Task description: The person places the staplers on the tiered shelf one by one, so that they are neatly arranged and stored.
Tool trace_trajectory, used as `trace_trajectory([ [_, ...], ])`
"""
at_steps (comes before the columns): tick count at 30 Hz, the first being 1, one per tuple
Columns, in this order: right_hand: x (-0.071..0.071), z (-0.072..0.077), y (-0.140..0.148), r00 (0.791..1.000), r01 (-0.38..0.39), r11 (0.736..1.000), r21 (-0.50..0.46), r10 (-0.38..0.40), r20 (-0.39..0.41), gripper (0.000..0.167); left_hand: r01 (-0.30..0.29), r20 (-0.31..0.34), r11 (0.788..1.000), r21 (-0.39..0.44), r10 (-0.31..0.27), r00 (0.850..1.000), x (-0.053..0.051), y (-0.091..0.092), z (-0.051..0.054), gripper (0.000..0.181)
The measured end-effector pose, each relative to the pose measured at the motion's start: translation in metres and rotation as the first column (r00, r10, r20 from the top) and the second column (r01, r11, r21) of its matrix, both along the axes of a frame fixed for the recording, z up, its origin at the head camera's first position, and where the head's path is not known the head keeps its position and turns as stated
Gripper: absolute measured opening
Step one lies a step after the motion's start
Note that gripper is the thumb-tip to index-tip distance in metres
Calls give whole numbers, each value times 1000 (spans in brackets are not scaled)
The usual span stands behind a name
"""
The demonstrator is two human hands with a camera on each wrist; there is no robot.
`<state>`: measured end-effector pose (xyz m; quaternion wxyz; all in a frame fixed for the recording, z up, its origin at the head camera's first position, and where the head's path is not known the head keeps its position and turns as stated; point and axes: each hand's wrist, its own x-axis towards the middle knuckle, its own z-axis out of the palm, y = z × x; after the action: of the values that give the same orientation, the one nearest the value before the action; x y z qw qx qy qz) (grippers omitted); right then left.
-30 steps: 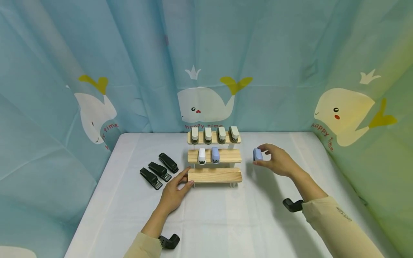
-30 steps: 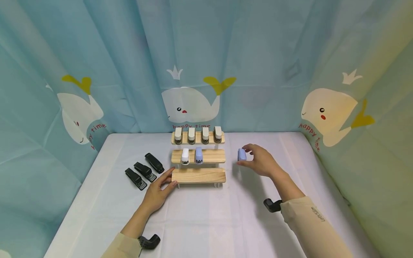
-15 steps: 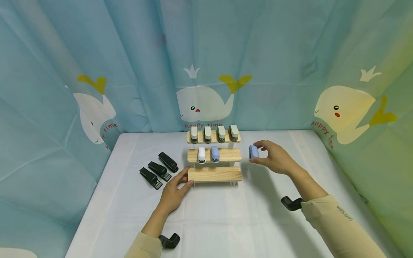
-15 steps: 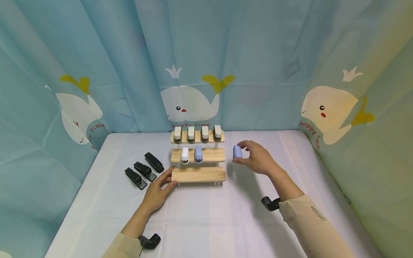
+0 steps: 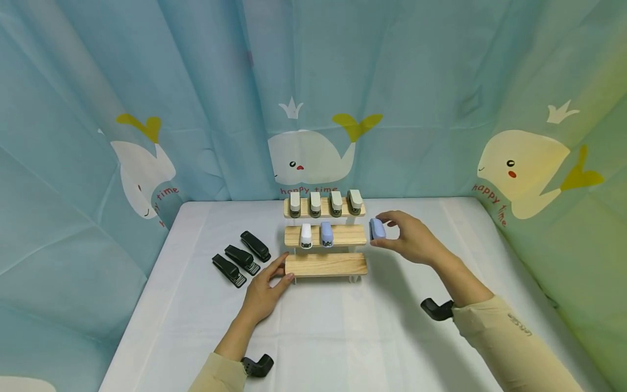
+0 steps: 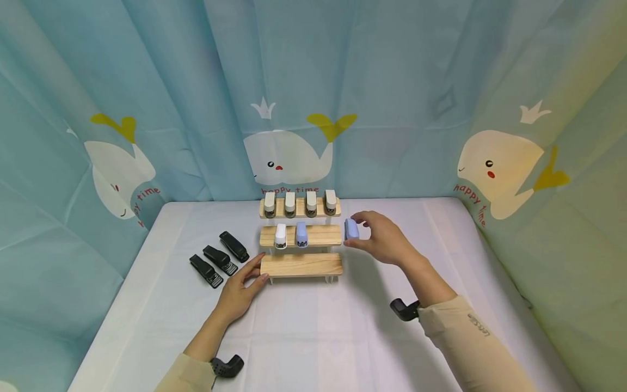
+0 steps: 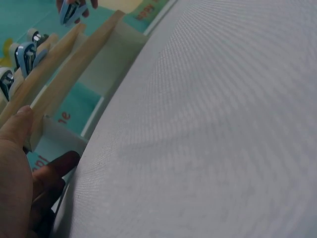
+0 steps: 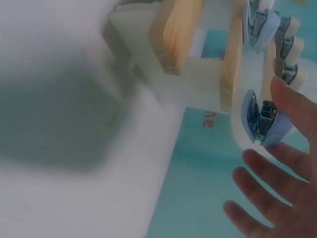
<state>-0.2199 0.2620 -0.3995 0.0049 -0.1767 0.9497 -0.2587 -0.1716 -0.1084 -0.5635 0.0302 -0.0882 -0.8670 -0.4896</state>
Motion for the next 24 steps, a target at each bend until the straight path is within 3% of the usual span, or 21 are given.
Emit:
trace_trajectory([
  [24, 1, -2, -28, 998, -56, 998, -36, 56, 6, 70, 6, -14, 1000, 10, -6, 1000, -2, -1, -4, 58],
])
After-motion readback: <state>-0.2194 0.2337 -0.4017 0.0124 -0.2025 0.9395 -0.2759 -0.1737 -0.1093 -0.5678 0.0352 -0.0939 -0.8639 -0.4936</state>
